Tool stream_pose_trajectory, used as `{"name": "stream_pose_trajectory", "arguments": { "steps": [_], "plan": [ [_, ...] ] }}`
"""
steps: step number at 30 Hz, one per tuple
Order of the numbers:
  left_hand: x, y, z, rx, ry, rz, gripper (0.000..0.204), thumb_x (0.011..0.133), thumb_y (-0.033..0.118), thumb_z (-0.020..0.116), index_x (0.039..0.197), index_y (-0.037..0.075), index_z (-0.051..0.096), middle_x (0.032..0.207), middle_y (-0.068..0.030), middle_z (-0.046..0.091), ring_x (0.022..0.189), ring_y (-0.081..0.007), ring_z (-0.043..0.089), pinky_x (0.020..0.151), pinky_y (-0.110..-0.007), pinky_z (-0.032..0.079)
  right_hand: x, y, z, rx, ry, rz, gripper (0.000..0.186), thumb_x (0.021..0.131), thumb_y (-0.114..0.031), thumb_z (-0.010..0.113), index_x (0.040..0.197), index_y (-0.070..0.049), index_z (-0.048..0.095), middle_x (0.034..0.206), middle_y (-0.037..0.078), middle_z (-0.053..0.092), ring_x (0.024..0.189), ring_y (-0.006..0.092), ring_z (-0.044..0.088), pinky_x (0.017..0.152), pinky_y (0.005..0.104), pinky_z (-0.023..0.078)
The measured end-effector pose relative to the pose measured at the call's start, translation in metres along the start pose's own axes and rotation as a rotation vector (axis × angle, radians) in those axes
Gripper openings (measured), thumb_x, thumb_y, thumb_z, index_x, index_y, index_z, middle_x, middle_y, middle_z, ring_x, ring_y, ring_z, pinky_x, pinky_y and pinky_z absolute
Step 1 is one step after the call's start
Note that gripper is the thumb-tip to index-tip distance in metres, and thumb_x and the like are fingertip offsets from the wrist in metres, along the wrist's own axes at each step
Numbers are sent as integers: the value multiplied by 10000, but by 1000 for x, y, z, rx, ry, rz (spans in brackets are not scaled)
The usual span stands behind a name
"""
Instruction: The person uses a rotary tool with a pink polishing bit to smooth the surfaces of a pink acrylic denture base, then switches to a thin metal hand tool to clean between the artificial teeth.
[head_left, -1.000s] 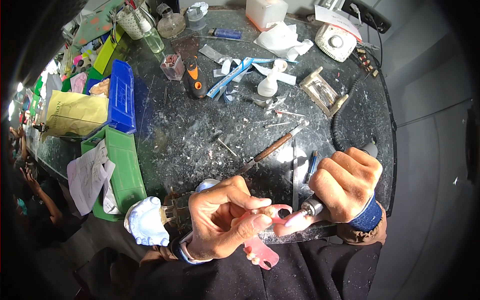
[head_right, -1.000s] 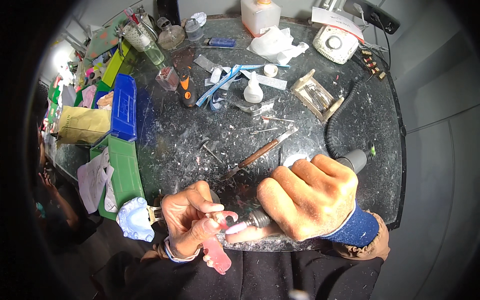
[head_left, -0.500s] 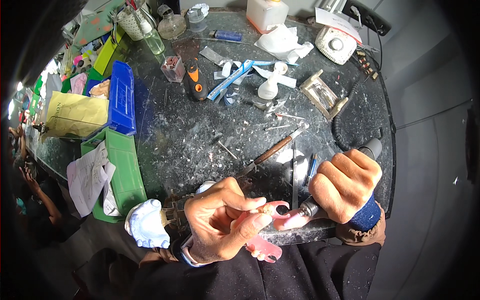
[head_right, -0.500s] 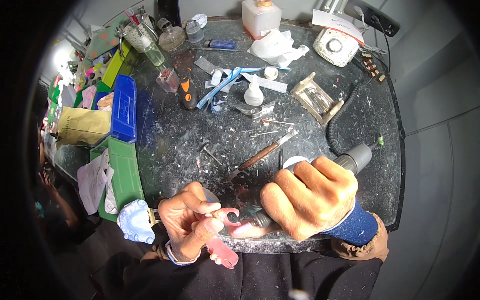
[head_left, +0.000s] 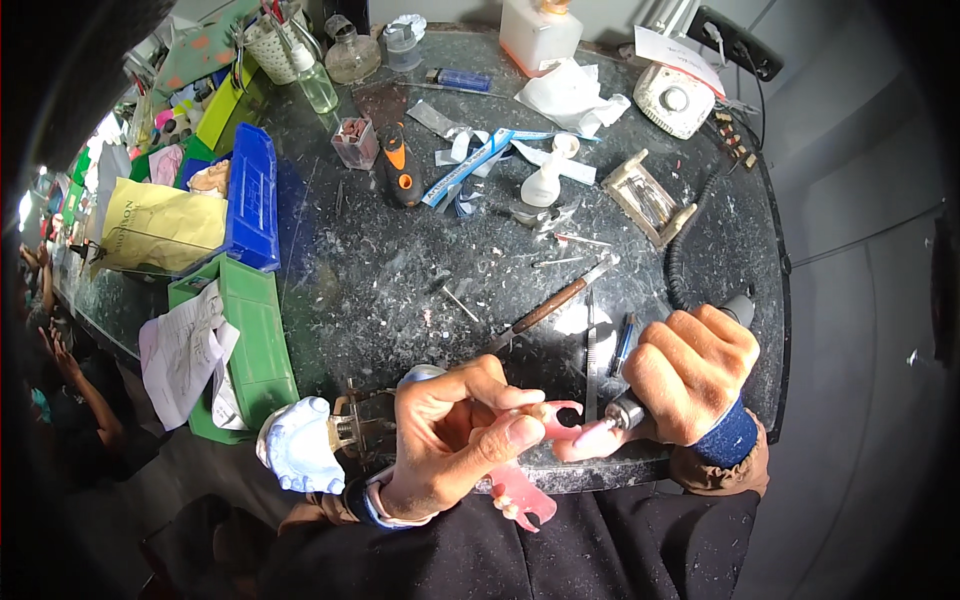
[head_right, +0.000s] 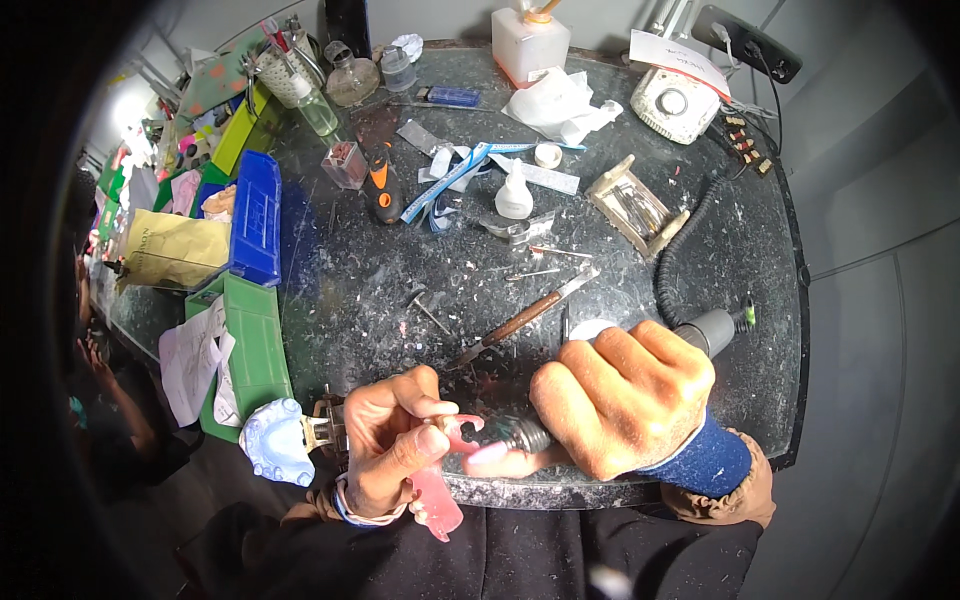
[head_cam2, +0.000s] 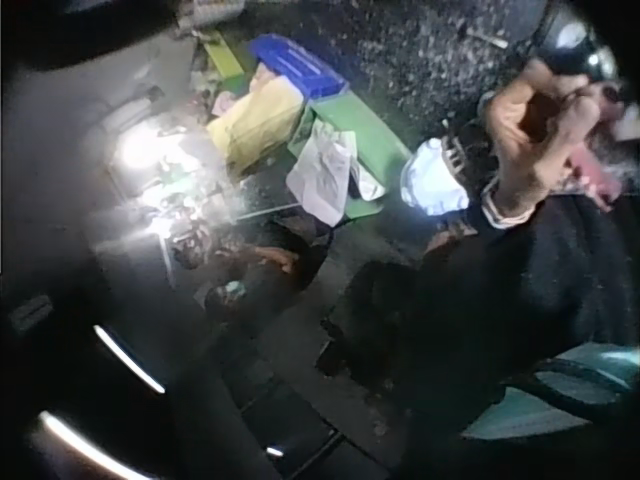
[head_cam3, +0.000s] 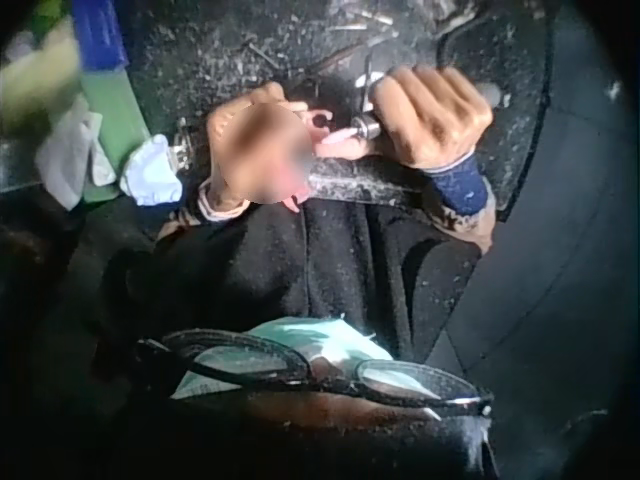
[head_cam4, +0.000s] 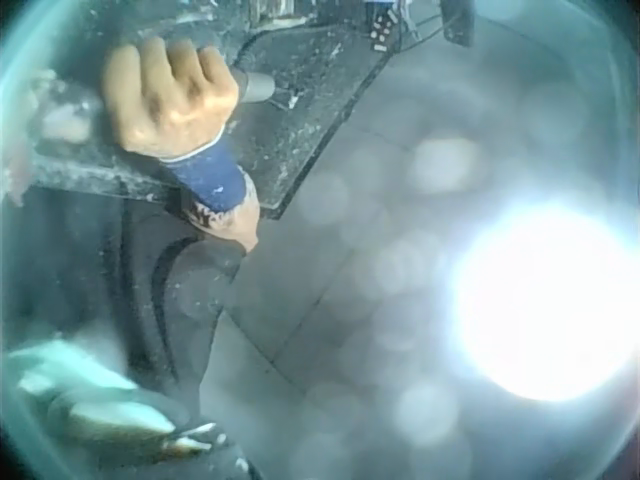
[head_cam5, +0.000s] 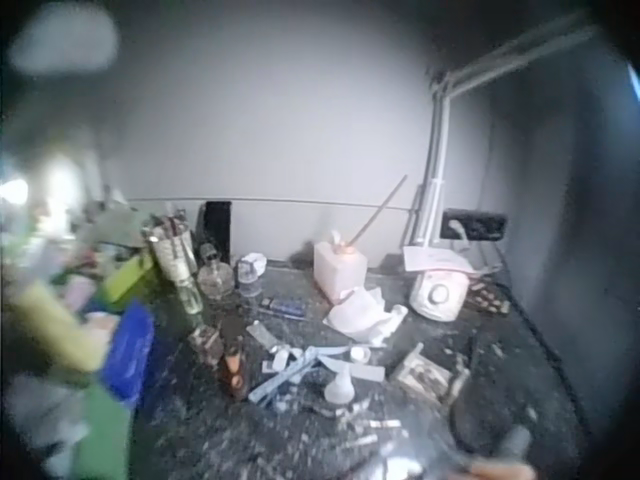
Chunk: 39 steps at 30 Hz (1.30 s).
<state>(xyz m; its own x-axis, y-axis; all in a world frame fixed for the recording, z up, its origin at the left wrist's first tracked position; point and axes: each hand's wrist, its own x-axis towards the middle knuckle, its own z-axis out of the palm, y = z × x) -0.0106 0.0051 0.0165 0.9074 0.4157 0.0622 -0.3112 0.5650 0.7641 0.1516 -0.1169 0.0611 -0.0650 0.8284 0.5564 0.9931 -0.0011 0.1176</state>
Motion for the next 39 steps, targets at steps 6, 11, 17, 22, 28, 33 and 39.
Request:
{"name": "stream_pose_trajectory", "arguments": {
  "steps": [6,11,17,22,28,33,39],
  "plan": [
    [-3,-1,-4,-38,-16,-82,110,868,-24,563,966,-66,590,808,-67,570,872,-213,661,754,-275,530,2,-4,-3,-23,-11,25,552,677,-565,650,539,-112,368,503,-16,321,398,111,347,391,255,226],
    [-2,0,-2,-118,-8,-92,133,860,-29,572,988,-63,583,813,-64,563,891,-216,655,783,-317,553,0,-6,6,-12,23,-24,578,713,-602,623,540,-113,367,500,-14,307,393,115,342,389,261,222],
    [0,-6,0,222,-35,284,166,809,-36,633,973,-51,610,862,-98,563,769,-170,652,703,-265,571,5,2,-12,441,-157,185,616,535,-660,729,566,-116,440,469,-8,397,368,158,448,367,281,333],
    [-8,-4,-2,570,25,513,140,778,-19,671,916,-25,652,905,-133,592,751,-164,655,635,-229,573,2,-2,-10,540,-256,252,597,568,-653,714,582,-110,465,473,2,444,379,180,497,373,296,365],
    [-2,-4,-4,726,39,567,152,768,98,732,811,20,609,848,-109,579,596,-104,592,518,-210,497,5,-4,-10,442,-210,146,576,629,-652,670,586,-105,494,480,-9,443,378,154,474,374,277,355],
    [-5,-9,-5,555,0,527,132,784,70,709,838,15,601,852,-109,558,587,-120,586,502,-211,485,6,-3,-9,353,-98,60,560,652,-647,656,570,-124,472,495,-25,428,378,108,435,376,246,315],
    [-3,-6,-11,699,-55,601,115,770,23,709,826,-2,612,858,-123,555,558,-120,580,491,-205,479,5,-3,-11,265,-88,0,573,644,-610,670,540,-122,389,490,-25,362,389,112,401,379,256,289]
  ]
}}
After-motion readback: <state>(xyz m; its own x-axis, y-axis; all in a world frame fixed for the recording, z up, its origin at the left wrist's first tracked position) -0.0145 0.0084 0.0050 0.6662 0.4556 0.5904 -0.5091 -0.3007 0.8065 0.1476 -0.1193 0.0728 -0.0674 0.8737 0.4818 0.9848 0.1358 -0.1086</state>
